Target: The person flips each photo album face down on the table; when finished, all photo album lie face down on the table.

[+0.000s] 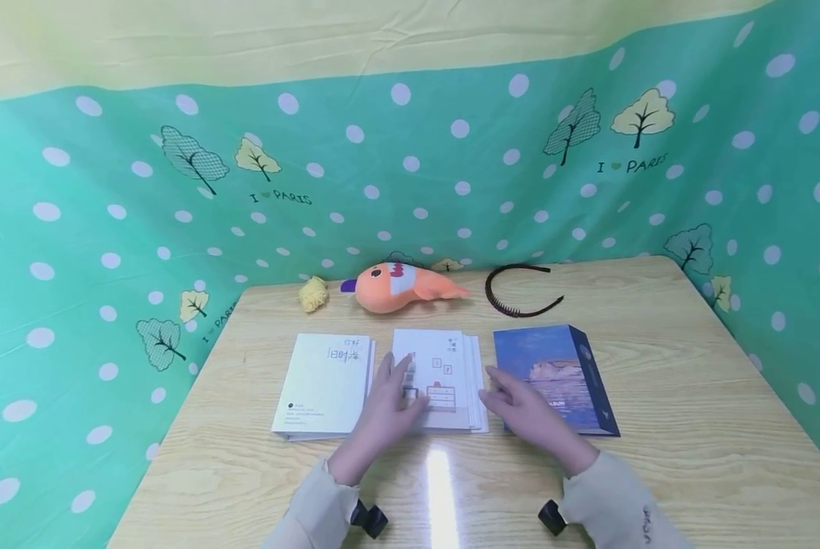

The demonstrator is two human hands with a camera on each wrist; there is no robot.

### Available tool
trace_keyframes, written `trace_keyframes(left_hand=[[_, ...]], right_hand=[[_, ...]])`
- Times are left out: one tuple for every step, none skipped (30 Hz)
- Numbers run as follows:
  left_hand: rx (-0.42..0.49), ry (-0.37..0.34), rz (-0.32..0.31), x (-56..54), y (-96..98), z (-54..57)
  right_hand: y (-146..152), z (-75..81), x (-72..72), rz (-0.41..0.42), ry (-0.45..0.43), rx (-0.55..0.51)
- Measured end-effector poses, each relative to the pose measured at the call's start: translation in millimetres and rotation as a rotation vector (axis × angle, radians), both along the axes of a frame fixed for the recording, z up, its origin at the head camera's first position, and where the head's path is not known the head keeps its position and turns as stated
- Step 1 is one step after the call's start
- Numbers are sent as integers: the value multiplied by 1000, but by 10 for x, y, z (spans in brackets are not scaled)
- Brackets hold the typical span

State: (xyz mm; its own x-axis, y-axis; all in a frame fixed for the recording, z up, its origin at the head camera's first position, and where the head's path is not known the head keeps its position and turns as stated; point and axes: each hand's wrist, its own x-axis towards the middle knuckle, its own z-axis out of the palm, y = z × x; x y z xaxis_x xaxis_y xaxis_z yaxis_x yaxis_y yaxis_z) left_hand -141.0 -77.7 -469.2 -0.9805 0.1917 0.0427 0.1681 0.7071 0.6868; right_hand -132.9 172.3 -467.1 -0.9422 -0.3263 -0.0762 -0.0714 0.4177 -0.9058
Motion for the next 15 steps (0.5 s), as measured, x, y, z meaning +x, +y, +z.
trace_keyframes(left_hand=[[1,-11,2,1,-3,-4],[7,-18,4,2,-6,-8],[10,-22,4,1,-9,-15],[15,-27,4,-2,-9,-21],[23,-32,4,-3,-7,-25],[30,-36,5,-5,-6,-31],[39,-38,7,-7,-4,-35],[46,-44,9,-8,-2,-39],[56,-53,12,-8,0,-41],[70,-60,15,-8,4,-42],[86,-71,17,-7,7,-41],[101,-81,20,-7,10,-39],[116,-91,22,-5,15,-36],[128,-103,24,-4,19,-34],[141,-107,23,-3,23,-35]], right_hand=[[-20,6,2,-2,-1,13],[-39,13,6,-5,-3,29],[-57,18,7,-8,-11,44],[-71,23,10,-14,-21,52],[-82,27,12,-15,-33,57],[-92,32,15,-17,-45,60],[-100,37,17,-18,-57,57],[-107,41,17,-20,-76,49],[-109,44,17,-20,-95,33],[-112,49,18,-21,-113,18],[-114,53,18,-20,-131,1],[-116,57,19,-18,-146,-15],[-117,60,19,-19,-166,-34],[-120,63,19,-21,-188,-56],[-122,67,19,-20,-206,-83]])
